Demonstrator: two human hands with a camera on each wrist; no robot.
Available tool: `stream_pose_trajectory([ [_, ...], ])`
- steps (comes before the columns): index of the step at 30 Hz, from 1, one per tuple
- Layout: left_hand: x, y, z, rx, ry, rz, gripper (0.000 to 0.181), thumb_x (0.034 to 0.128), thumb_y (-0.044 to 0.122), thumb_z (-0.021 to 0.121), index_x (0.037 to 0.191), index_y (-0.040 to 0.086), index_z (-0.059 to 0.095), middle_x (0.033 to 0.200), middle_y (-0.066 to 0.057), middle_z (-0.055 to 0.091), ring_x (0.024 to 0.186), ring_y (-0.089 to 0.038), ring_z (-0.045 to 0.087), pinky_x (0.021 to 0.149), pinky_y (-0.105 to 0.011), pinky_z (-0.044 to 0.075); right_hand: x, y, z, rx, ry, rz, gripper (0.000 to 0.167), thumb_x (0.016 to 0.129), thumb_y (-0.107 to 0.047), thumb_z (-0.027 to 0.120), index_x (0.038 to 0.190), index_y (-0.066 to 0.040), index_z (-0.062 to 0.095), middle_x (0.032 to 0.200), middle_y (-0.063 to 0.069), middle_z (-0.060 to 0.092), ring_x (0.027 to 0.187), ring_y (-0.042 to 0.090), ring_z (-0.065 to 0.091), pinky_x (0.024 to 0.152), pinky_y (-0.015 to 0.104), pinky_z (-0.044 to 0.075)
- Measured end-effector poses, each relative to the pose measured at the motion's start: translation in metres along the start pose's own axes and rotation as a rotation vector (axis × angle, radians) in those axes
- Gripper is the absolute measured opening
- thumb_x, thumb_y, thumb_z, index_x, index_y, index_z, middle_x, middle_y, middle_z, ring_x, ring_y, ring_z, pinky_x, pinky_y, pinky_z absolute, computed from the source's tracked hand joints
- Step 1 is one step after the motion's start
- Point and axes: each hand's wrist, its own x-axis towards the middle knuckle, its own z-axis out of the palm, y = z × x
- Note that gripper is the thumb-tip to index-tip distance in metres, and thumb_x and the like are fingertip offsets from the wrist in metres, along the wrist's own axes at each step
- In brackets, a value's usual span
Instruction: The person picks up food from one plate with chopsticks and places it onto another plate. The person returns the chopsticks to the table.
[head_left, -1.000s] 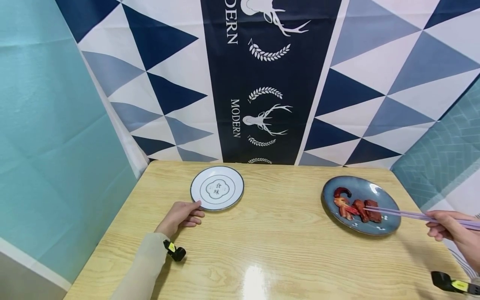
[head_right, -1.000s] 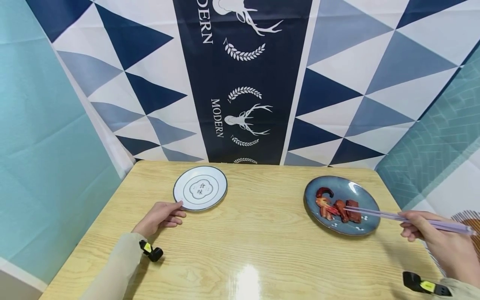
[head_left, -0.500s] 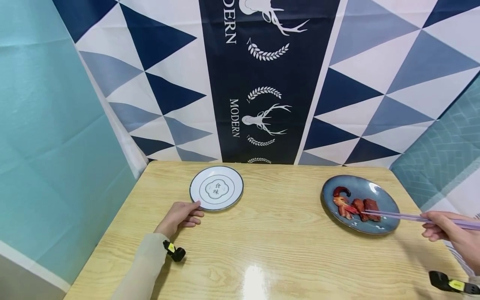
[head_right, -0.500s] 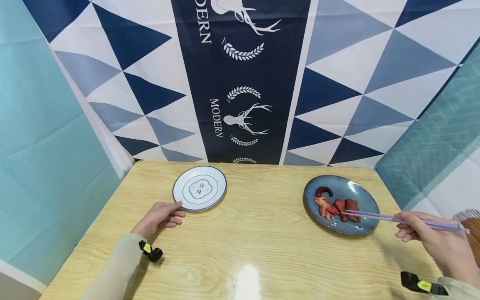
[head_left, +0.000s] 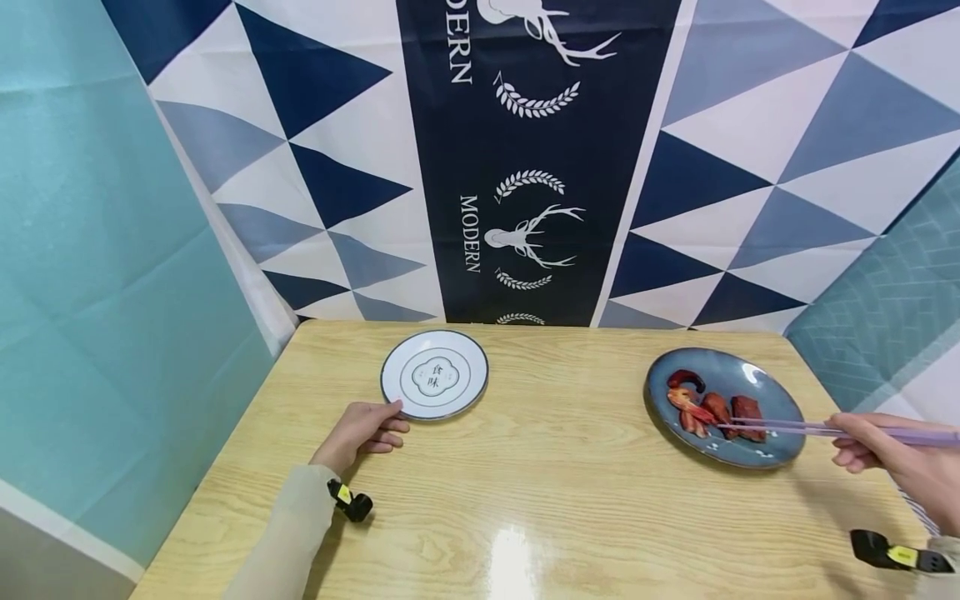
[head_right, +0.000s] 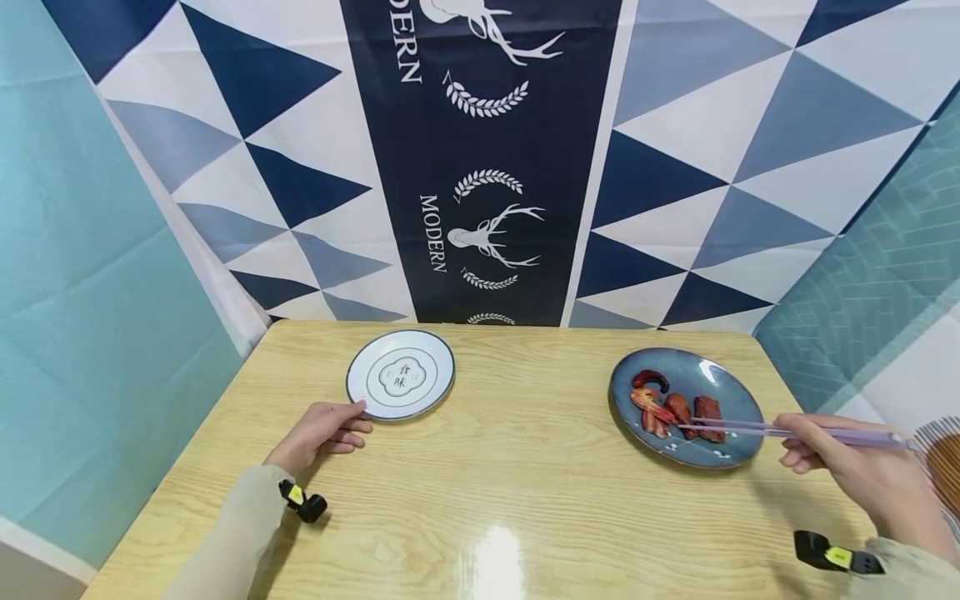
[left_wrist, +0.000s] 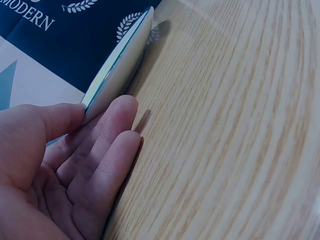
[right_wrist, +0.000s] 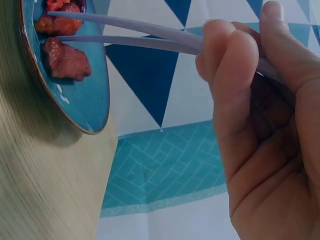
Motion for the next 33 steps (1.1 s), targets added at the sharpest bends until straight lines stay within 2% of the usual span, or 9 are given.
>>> stream_pose_trajectory([
  [3, 0.001, 0.0, 0.0, 0.004, -0.002, 0.002, 0.041, 0.1008, 0.039, 0.067, 0.105, 0.0, 0.077, 0.085, -0.002, 0.078, 0.064, -0.01, 0.073, 0.06, -0.024, 0.061, 0.005, -0.002, 0.002, -0.043, -0.012, 0.034, 0.038, 0.11, -0.014, 0.05, 0.09, -0.044, 0.065, 0.071, -0.015, 0.064, 0.058, 0.007, 0.063, 0.053, 0.018, 0.053],
  [6, 0.0, 0.001, 0.0, 0.001, -0.001, 0.002, 0.041, 0.1007, 0.039, 0.067, 0.105, 0.0, 0.077, 0.084, -0.002, 0.078, 0.064, -0.01, 0.073, 0.06, -0.024, 0.061, 0.01, -0.003, 0.005, -0.114, -0.013, 0.043, 0.031, 0.11, -0.019, 0.049, 0.093, -0.017, 0.074, 0.068, -0.012, 0.06, 0.057, 0.007, 0.059, 0.052, 0.018, 0.051],
  [10, -0.001, 0.001, -0.001, 0.0, -0.001, 0.0, 0.043, 0.1007, 0.04, 0.067, 0.108, -0.002, 0.076, 0.084, -0.001, 0.078, 0.063, -0.01, 0.073, 0.06, -0.023, 0.061, 0.014, -0.003, 0.01, -0.192, -0.004, 0.03, 0.045, 0.111, -0.022, 0.046, 0.105, 0.018, 0.066, 0.067, -0.011, 0.058, 0.057, 0.006, 0.056, 0.053, 0.017, 0.049],
  [13, -0.002, 0.002, -0.001, 0.002, -0.001, 0.0, 0.044, 0.1007, 0.04, 0.067, 0.109, -0.002, 0.075, 0.084, -0.001, 0.078, 0.063, -0.01, 0.073, 0.06, -0.023, 0.061, 0.017, -0.003, 0.013, -0.182, 0.019, 0.003, 0.05, 0.112, -0.021, 0.042, 0.109, 0.025, 0.061, 0.065, -0.013, 0.061, 0.056, 0.005, 0.058, 0.052, 0.017, 0.05],
  [16, -0.003, 0.002, 0.0, 0.001, 0.0, -0.001, 0.045, 0.1009, 0.04, 0.067, 0.11, -0.003, 0.075, 0.084, -0.001, 0.078, 0.063, -0.01, 0.073, 0.06, -0.024, 0.061, 0.02, -0.005, 0.015, -0.148, 0.055, -0.017, 0.051, 0.113, -0.021, 0.04, 0.104, 0.023, 0.063, 0.062, -0.013, 0.062, 0.053, 0.005, 0.059, 0.049, 0.018, 0.049],
  [19, -0.003, 0.003, 0.0, 0.002, 0.005, -0.01, 0.044, 0.1011, 0.04, 0.066, 0.11, -0.002, 0.075, 0.084, -0.001, 0.078, 0.063, -0.01, 0.073, 0.06, -0.024, 0.061, 0.023, -0.006, 0.016, -0.086, 0.124, -0.006, 0.04, 0.112, -0.024, 0.042, 0.092, -0.009, 0.073, 0.059, -0.011, 0.063, 0.049, 0.006, 0.059, 0.046, 0.019, 0.049],
  [22, -0.002, 0.004, 0.0, 0.008, 0.014, -0.015, 0.043, 0.1013, 0.04, 0.066, 0.11, -0.001, 0.075, 0.083, -0.001, 0.078, 0.063, -0.011, 0.073, 0.059, -0.024, 0.061, 0.025, -0.006, 0.016, -0.009, 0.181, 0.017, 0.038, 0.112, -0.026, 0.043, 0.081, -0.037, 0.064, 0.058, -0.009, 0.062, 0.046, 0.007, 0.058, 0.043, 0.021, 0.047],
  [25, -0.002, 0.005, 0.001, 0.011, 0.023, -0.019, 0.043, 0.1013, 0.04, 0.066, 0.11, -0.001, 0.075, 0.083, -0.001, 0.078, 0.063, -0.011, 0.073, 0.058, -0.024, 0.061, 0.024, -0.003, 0.015, 0.05, 0.207, -0.003, 0.041, 0.112, -0.026, 0.042, 0.08, -0.039, 0.064, 0.058, -0.009, 0.059, 0.044, 0.008, 0.055, 0.04, 0.023, 0.044],
  [33, 0.0, 0.004, 0.001, 0.013, 0.026, -0.024, 0.043, 0.1012, 0.04, 0.066, 0.108, -0.001, 0.076, 0.082, -0.001, 0.078, 0.063, -0.011, 0.073, 0.059, -0.024, 0.061, 0.028, 0.006, 0.009, 0.208, 0.231, -0.194, 0.047, 0.113, -0.014, 0.037, 0.083, -0.027, 0.071, 0.056, -0.009, 0.055, 0.037, 0.008, 0.045, 0.034, 0.035, 0.027],
])
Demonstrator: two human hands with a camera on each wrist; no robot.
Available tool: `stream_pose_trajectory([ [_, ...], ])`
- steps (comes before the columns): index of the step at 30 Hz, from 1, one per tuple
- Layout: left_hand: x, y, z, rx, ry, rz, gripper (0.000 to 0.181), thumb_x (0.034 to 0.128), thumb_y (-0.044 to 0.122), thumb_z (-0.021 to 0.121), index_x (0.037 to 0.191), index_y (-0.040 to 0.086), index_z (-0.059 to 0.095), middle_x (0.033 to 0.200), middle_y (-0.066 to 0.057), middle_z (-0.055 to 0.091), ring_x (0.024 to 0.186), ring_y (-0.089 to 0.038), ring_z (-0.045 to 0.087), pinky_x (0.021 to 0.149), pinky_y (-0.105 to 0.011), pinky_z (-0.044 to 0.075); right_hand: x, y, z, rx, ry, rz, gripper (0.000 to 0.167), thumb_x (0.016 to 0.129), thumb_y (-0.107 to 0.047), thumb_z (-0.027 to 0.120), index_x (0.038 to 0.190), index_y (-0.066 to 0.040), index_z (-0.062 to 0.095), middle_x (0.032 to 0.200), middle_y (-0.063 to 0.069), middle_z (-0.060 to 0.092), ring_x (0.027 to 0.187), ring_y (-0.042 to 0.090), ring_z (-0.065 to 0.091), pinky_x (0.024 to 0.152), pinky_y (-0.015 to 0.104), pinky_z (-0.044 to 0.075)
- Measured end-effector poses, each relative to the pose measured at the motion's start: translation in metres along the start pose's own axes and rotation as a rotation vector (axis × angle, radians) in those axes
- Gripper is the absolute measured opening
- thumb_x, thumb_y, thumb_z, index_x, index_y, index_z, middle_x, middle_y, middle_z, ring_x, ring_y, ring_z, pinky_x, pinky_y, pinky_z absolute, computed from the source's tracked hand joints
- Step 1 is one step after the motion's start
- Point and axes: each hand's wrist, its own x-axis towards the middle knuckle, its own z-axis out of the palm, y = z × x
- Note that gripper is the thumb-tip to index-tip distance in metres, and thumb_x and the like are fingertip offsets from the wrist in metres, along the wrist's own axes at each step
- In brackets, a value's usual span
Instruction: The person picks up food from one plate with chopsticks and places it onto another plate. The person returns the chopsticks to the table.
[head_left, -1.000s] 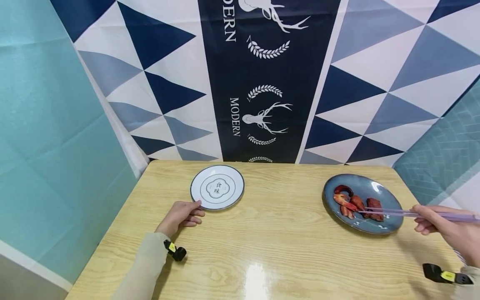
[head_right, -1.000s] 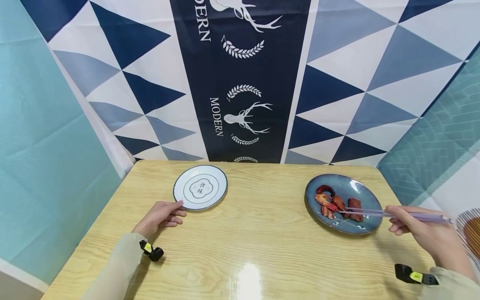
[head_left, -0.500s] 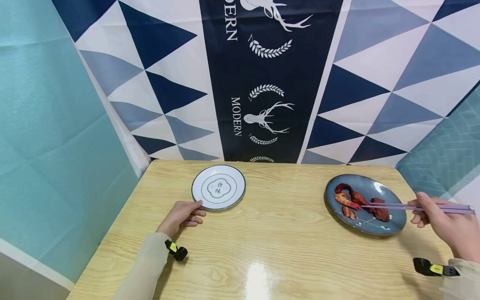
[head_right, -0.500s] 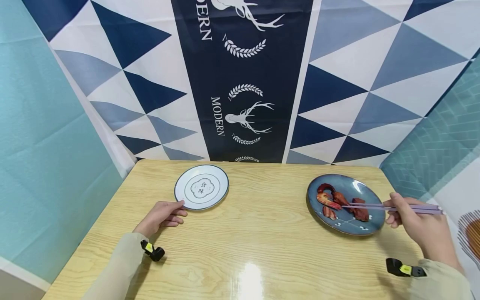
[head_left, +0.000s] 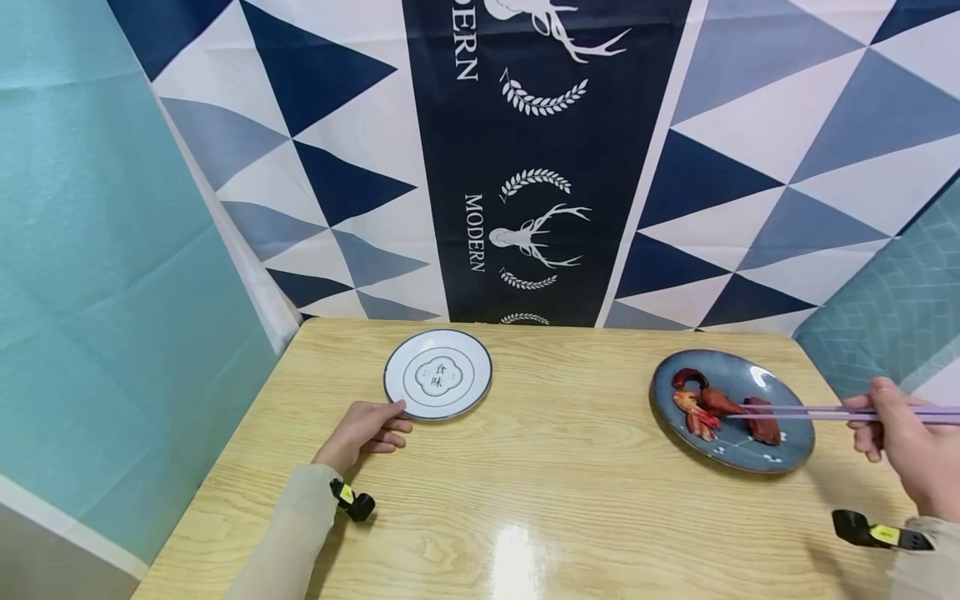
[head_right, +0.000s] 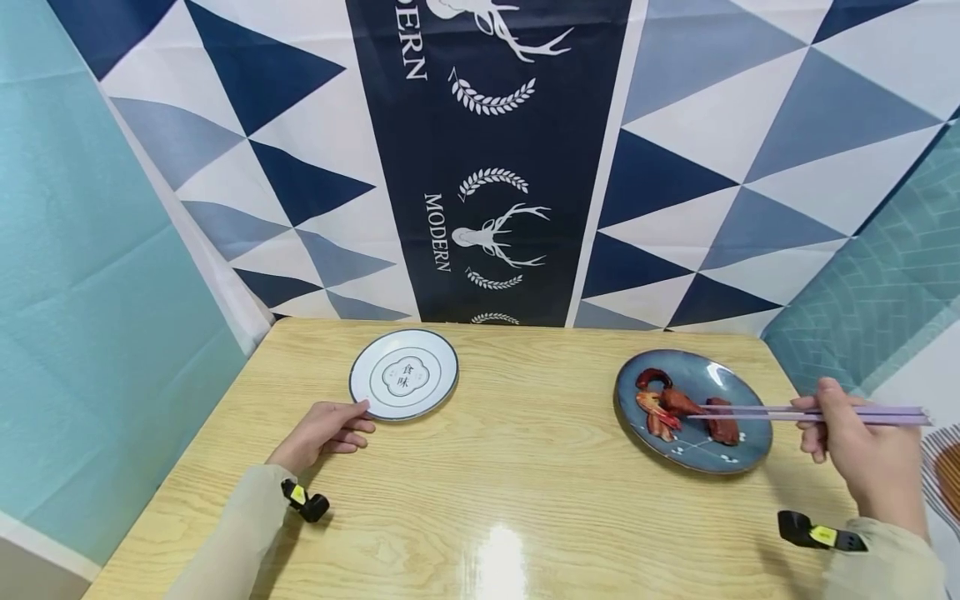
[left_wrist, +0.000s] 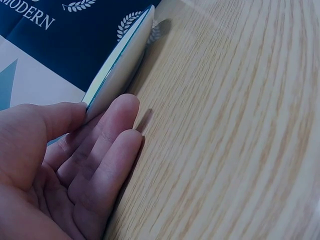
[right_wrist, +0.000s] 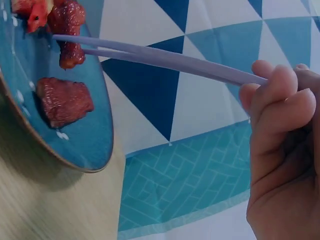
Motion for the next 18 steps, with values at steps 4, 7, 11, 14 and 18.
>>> stream_pose_trajectory([
  [4, 0.0, -0.002, 0.0, -0.01, 0.002, -0.002, 0.041, 0.1009, 0.039, 0.067, 0.106, 0.0, 0.076, 0.083, -0.002, 0.078, 0.063, -0.011, 0.073, 0.059, -0.024, 0.061, 0.004, -0.002, -0.003, -0.012, 0.018, -0.012, 0.048, 0.113, -0.013, 0.036, 0.083, -0.026, 0.072, 0.056, -0.01, 0.057, 0.037, 0.006, 0.048, 0.033, 0.029, 0.034],
  [7, -0.001, -0.003, 0.0, -0.011, 0.0, 0.007, 0.042, 0.1007, 0.04, 0.067, 0.106, -0.001, 0.076, 0.084, -0.003, 0.078, 0.063, -0.011, 0.073, 0.059, -0.024, 0.061, 0.008, -0.005, -0.004, -0.047, 0.03, -0.011, 0.048, 0.112, -0.012, 0.037, 0.083, -0.027, 0.072, 0.057, -0.009, 0.057, 0.039, 0.005, 0.051, 0.035, 0.023, 0.04],
  [11, -0.002, -0.003, 0.0, -0.012, -0.002, 0.012, 0.042, 0.1007, 0.039, 0.067, 0.106, -0.001, 0.076, 0.084, -0.003, 0.078, 0.063, -0.011, 0.073, 0.059, -0.024, 0.061, 0.013, -0.007, -0.006, -0.047, 0.005, -0.006, 0.046, 0.113, -0.012, 0.037, 0.084, -0.026, 0.071, 0.057, -0.007, 0.057, 0.041, 0.005, 0.054, 0.038, 0.02, 0.043],
  [14, -0.002, -0.003, 0.0, -0.015, -0.004, 0.013, 0.04, 0.1009, 0.038, 0.067, 0.105, -0.001, 0.076, 0.083, -0.003, 0.078, 0.063, -0.011, 0.073, 0.059, -0.024, 0.061, 0.015, -0.009, -0.007, -0.03, -0.032, 0.022, 0.045, 0.113, -0.014, 0.037, 0.085, -0.025, 0.071, 0.058, -0.005, 0.058, 0.042, 0.006, 0.055, 0.039, 0.019, 0.045],
  [18, -0.002, -0.003, 0.0, -0.024, -0.012, 0.02, 0.041, 0.1008, 0.038, 0.067, 0.105, -0.001, 0.076, 0.084, -0.003, 0.077, 0.063, -0.011, 0.073, 0.059, -0.024, 0.061, 0.017, -0.015, -0.006, -0.013, -0.05, 0.109, 0.043, 0.113, -0.021, 0.04, 0.084, -0.025, 0.072, 0.06, -0.003, 0.059, 0.043, 0.009, 0.056, 0.04, 0.02, 0.048],
])
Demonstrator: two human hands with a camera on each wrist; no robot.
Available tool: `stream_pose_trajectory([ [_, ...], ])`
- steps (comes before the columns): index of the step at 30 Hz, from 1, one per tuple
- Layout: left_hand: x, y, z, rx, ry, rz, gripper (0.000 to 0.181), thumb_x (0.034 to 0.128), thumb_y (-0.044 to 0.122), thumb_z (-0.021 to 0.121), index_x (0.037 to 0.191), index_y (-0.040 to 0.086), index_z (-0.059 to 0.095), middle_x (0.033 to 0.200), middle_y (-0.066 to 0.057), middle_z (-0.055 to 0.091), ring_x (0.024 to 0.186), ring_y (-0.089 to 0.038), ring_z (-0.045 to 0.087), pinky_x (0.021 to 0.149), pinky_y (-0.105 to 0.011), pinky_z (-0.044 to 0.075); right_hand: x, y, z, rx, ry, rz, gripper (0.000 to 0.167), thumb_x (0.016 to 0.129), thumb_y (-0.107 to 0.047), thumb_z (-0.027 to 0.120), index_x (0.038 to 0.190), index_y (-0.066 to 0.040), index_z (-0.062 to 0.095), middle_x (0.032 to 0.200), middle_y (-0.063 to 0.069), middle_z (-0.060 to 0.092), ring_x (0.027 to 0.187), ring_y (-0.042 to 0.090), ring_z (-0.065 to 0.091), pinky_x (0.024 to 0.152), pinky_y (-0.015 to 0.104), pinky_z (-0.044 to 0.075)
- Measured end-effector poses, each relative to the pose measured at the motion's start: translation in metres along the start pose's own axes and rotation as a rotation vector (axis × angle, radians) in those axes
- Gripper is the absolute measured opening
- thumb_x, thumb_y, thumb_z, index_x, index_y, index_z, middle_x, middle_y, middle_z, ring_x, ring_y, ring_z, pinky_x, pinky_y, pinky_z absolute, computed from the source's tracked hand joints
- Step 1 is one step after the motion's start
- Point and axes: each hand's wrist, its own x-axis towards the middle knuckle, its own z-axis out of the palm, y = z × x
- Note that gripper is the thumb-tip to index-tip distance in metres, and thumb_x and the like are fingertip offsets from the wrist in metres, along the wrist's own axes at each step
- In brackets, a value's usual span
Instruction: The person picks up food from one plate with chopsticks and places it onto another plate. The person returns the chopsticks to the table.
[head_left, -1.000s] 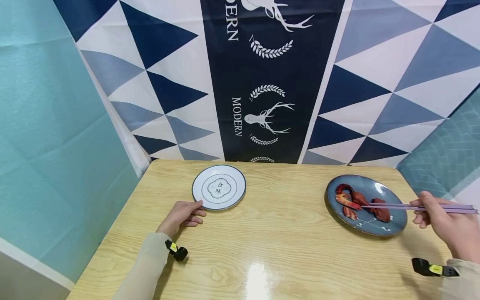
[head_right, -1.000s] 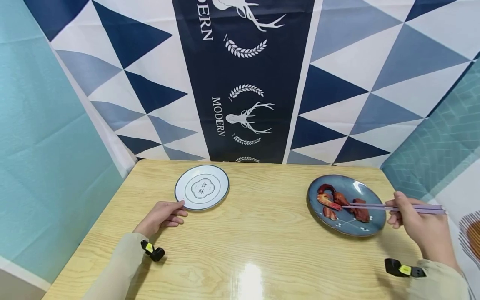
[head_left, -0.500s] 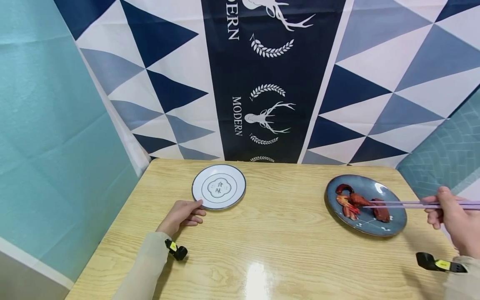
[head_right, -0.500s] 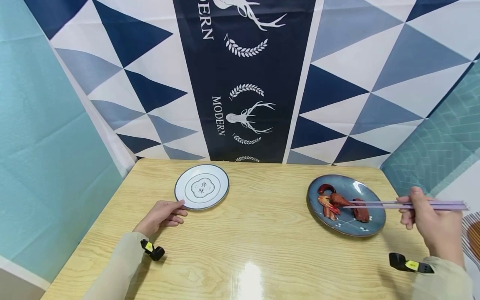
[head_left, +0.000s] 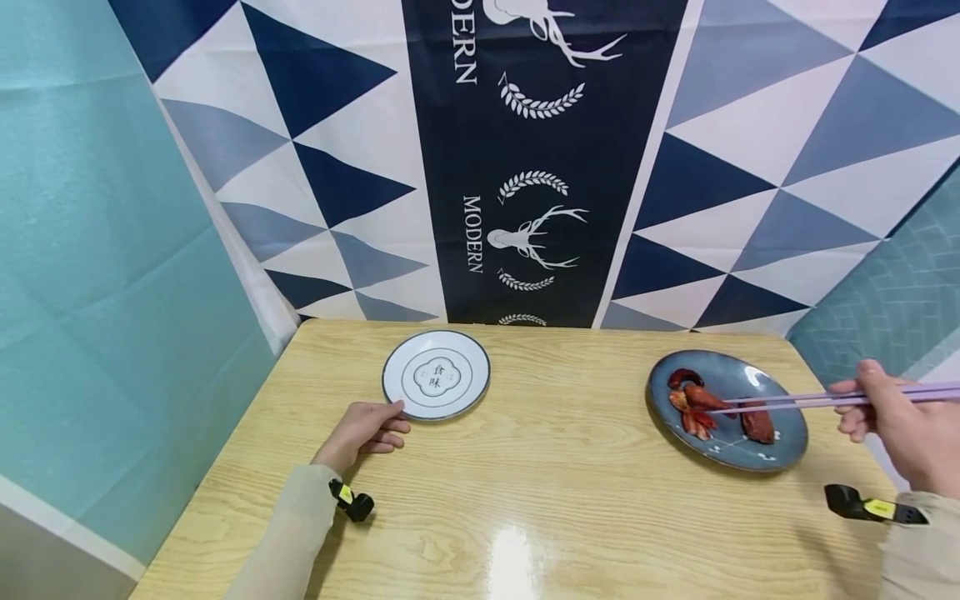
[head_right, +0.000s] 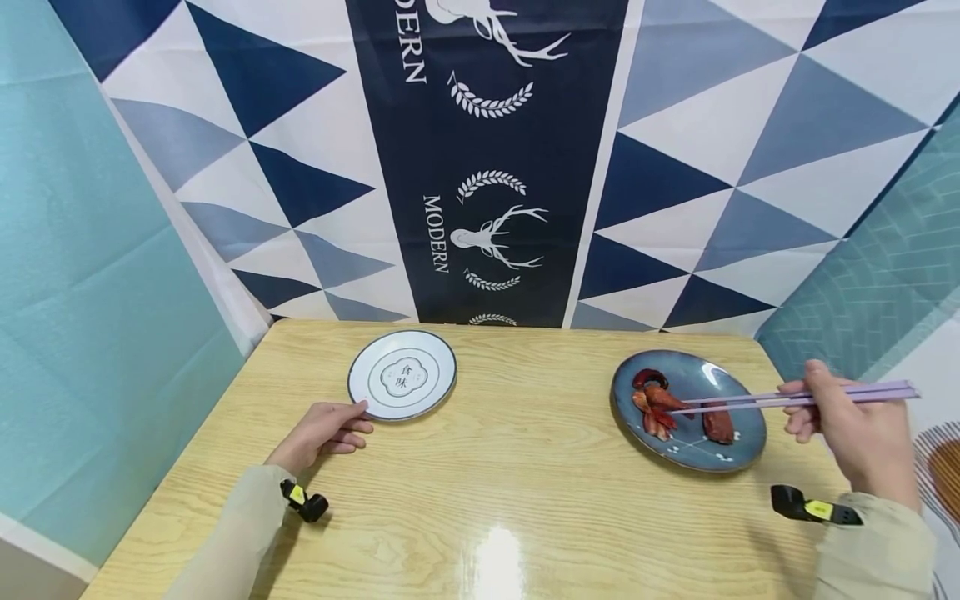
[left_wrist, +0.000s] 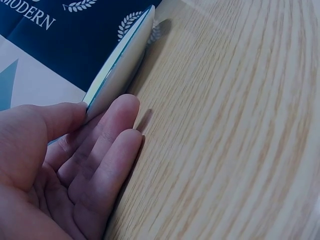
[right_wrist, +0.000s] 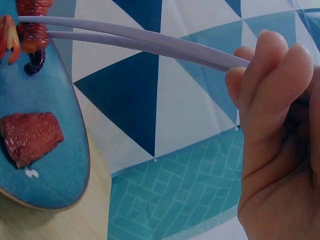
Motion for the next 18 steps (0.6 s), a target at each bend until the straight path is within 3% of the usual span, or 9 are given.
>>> stream_pose_trajectory([
  [8, 0.0, -0.003, -0.001, 0.0, -0.001, -0.013, 0.04, 0.1007, 0.038, 0.067, 0.105, 0.0, 0.076, 0.085, -0.004, 0.078, 0.063, -0.012, 0.073, 0.06, -0.025, 0.061, 0.003, -0.01, 0.006, -0.051, 0.004, 0.115, 0.041, 0.11, -0.033, 0.047, 0.081, -0.027, 0.075, 0.059, 0.001, 0.065, 0.044, 0.014, 0.06, 0.042, 0.024, 0.051],
  [18, 0.0, -0.002, 0.001, 0.003, -0.004, 0.009, 0.04, 0.1011, 0.038, 0.067, 0.107, -0.001, 0.076, 0.085, -0.003, 0.078, 0.064, -0.011, 0.073, 0.06, -0.024, 0.061, 0.009, -0.019, 0.013, -0.057, -0.001, 0.081, 0.04, 0.109, -0.033, 0.049, 0.082, -0.021, 0.076, 0.058, 0.0, 0.066, 0.042, 0.016, 0.059, 0.04, 0.027, 0.051],
])
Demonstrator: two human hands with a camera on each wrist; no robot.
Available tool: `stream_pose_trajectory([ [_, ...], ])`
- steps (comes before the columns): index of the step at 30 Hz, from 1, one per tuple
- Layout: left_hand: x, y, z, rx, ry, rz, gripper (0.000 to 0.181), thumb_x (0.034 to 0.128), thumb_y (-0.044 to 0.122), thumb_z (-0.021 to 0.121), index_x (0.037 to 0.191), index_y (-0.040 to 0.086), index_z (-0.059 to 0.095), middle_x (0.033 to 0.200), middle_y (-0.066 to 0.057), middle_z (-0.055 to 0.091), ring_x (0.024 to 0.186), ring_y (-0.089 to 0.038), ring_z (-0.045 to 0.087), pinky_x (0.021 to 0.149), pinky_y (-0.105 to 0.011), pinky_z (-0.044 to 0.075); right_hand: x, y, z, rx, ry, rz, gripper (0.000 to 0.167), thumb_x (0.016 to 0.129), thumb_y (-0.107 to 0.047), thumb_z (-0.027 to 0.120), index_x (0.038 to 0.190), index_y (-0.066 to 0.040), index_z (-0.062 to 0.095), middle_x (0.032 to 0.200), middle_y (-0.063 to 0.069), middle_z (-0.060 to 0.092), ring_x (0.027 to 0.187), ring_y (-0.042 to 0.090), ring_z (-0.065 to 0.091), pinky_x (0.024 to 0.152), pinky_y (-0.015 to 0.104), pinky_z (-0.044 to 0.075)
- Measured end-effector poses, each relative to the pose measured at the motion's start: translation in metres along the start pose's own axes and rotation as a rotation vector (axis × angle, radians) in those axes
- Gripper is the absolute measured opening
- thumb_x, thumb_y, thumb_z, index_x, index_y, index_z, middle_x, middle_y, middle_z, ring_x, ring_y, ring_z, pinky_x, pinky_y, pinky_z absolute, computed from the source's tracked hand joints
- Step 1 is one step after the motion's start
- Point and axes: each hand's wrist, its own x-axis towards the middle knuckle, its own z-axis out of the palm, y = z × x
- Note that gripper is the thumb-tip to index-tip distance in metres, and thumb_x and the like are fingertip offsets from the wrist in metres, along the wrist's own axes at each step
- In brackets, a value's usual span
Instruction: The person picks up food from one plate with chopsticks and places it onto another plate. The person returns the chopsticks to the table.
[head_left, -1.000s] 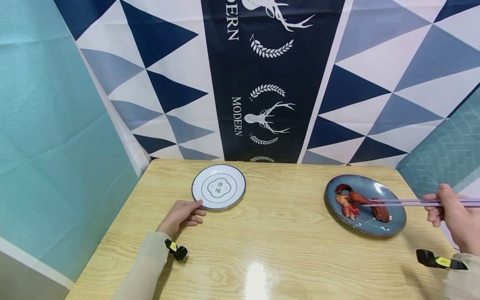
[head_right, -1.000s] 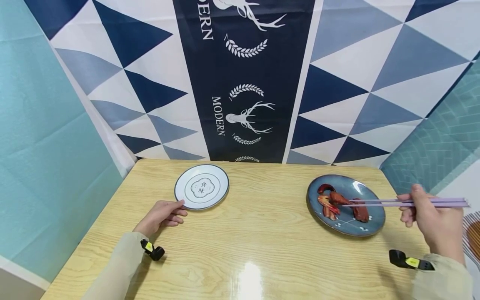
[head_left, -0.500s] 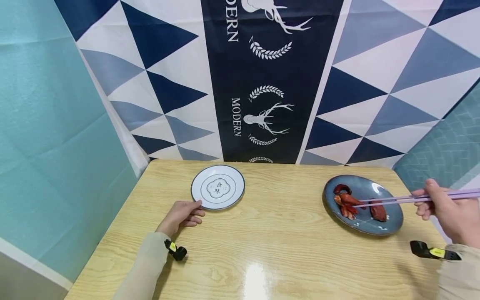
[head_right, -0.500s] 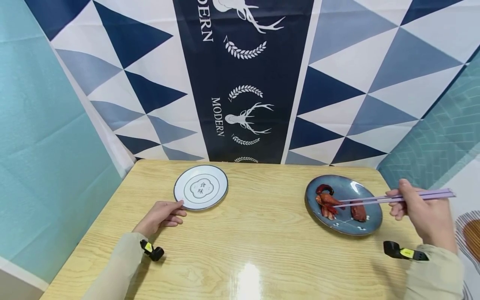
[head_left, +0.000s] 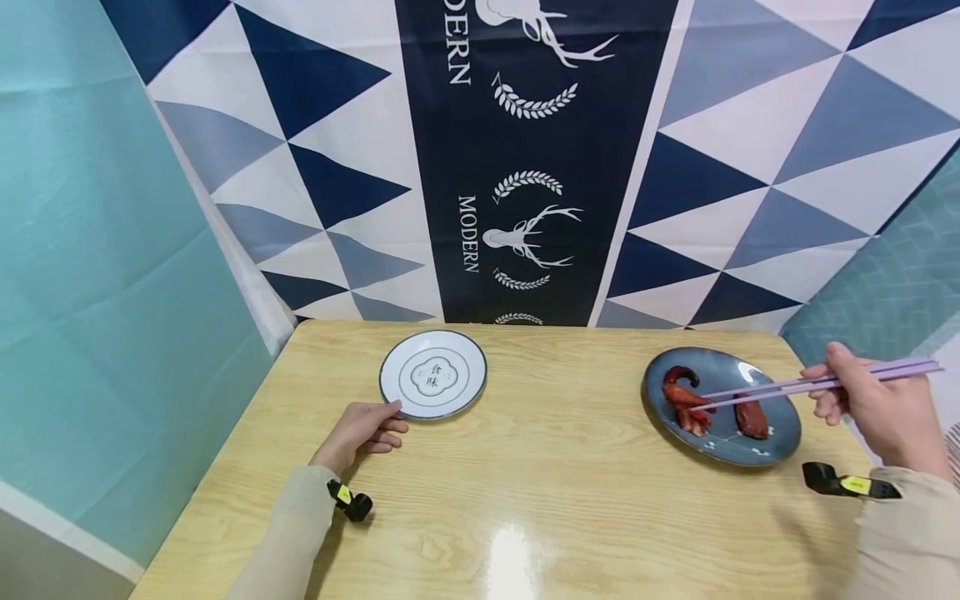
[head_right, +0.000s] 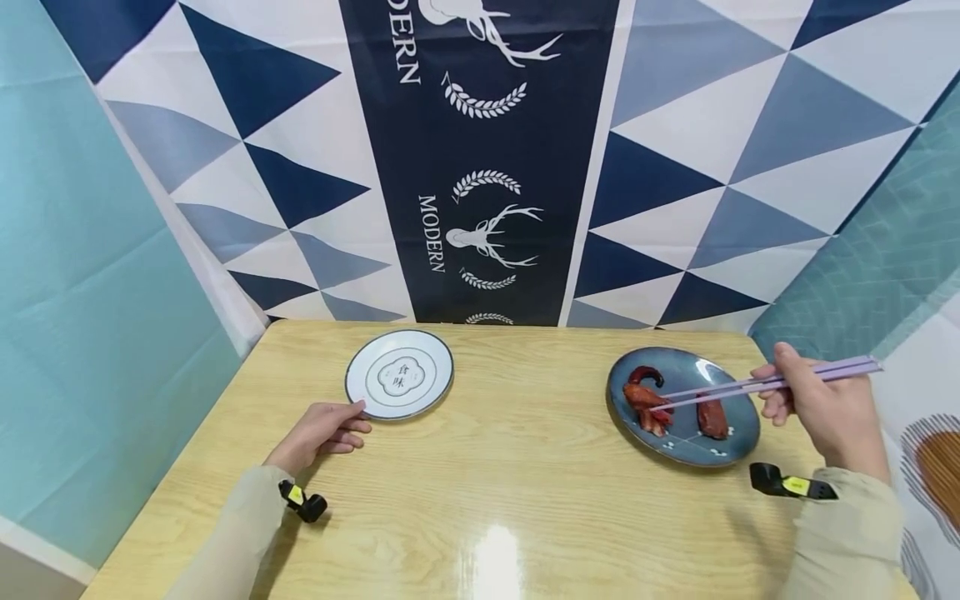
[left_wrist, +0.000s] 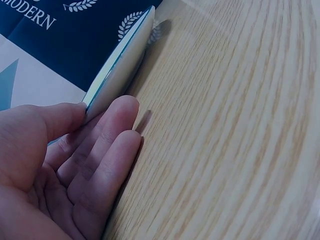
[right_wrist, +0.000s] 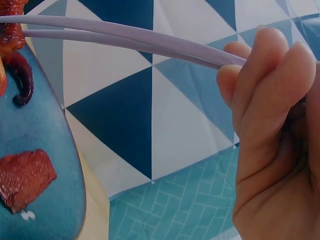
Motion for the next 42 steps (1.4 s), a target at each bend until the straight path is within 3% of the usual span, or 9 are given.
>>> stream_pose_trajectory([
  [4, -0.003, 0.001, -0.001, 0.014, 0.005, 0.001, 0.041, 0.1017, 0.039, 0.065, 0.108, 0.0, 0.075, 0.084, -0.002, 0.077, 0.063, -0.01, 0.072, 0.061, -0.024, 0.061, 0.006, -0.006, 0.006, 0.016, -0.02, -0.026, 0.039, 0.109, -0.031, 0.05, 0.086, -0.015, 0.077, 0.059, 0.001, 0.067, 0.043, 0.016, 0.06, 0.041, 0.027, 0.052],
  [7, -0.005, 0.002, -0.002, 0.016, 0.011, 0.013, 0.042, 0.1017, 0.04, 0.065, 0.108, -0.001, 0.075, 0.084, -0.003, 0.077, 0.063, -0.01, 0.072, 0.061, -0.024, 0.061, 0.01, -0.009, 0.01, 0.088, -0.036, -0.034, 0.037, 0.108, -0.028, 0.052, 0.087, -0.011, 0.078, 0.06, 0.003, 0.068, 0.044, 0.016, 0.061, 0.041, 0.027, 0.051],
  [13, -0.005, 0.004, 0.0, 0.022, -0.001, -0.007, 0.042, 0.1018, 0.04, 0.065, 0.108, 0.001, 0.075, 0.084, -0.002, 0.077, 0.065, -0.01, 0.072, 0.061, -0.023, 0.06, 0.011, -0.013, 0.014, 0.134, -0.059, -0.03, 0.035, 0.108, -0.027, 0.054, 0.089, -0.01, 0.078, 0.062, 0.003, 0.07, 0.045, 0.016, 0.061, 0.041, 0.026, 0.051],
  [19, -0.004, 0.003, 0.0, 0.029, 0.005, 0.005, 0.042, 0.102, 0.04, 0.065, 0.108, 0.0, 0.075, 0.084, -0.003, 0.077, 0.064, -0.01, 0.072, 0.06, -0.024, 0.061, 0.014, -0.015, 0.02, 0.345, -0.11, -0.027, 0.031, 0.107, -0.018, 0.056, 0.091, 0.001, 0.077, 0.064, 0.009, 0.072, 0.045, 0.017, 0.062, 0.04, 0.026, 0.051],
  [23, -0.002, 0.001, 0.0, 0.026, 0.01, 0.005, 0.041, 0.1018, 0.04, 0.065, 0.108, 0.0, 0.075, 0.084, -0.003, 0.076, 0.064, -0.01, 0.072, 0.061, -0.024, 0.061, 0.016, -0.017, 0.026, 0.401, -0.119, -0.041, 0.031, 0.107, -0.015, 0.056, 0.091, 0.003, 0.076, 0.065, 0.011, 0.071, 0.044, 0.016, 0.062, 0.04, 0.025, 0.051],
  [34, -0.001, 0.001, -0.001, 0.039, -0.022, 0.004, 0.043, 0.1019, 0.042, 0.065, 0.11, 0.001, 0.074, 0.087, -0.002, 0.077, 0.066, -0.009, 0.073, 0.063, -0.024, 0.061, 0.017, -0.012, 0.031, 0.429, -0.119, -0.057, 0.032, 0.107, -0.014, 0.055, 0.091, 0.006, 0.074, 0.068, 0.009, 0.073, 0.046, 0.015, 0.064, 0.04, 0.026, 0.051],
  [42, -0.001, 0.001, 0.001, 0.025, -0.007, -0.013, 0.041, 0.1022, 0.04, 0.065, 0.111, 0.0, 0.074, 0.087, -0.002, 0.077, 0.065, -0.01, 0.073, 0.061, -0.023, 0.061, 0.018, -0.012, 0.034, 0.437, -0.124, -0.073, 0.032, 0.107, -0.013, 0.054, 0.089, 0.004, 0.075, 0.065, 0.008, 0.073, 0.045, 0.014, 0.064, 0.04, 0.025, 0.052],
])
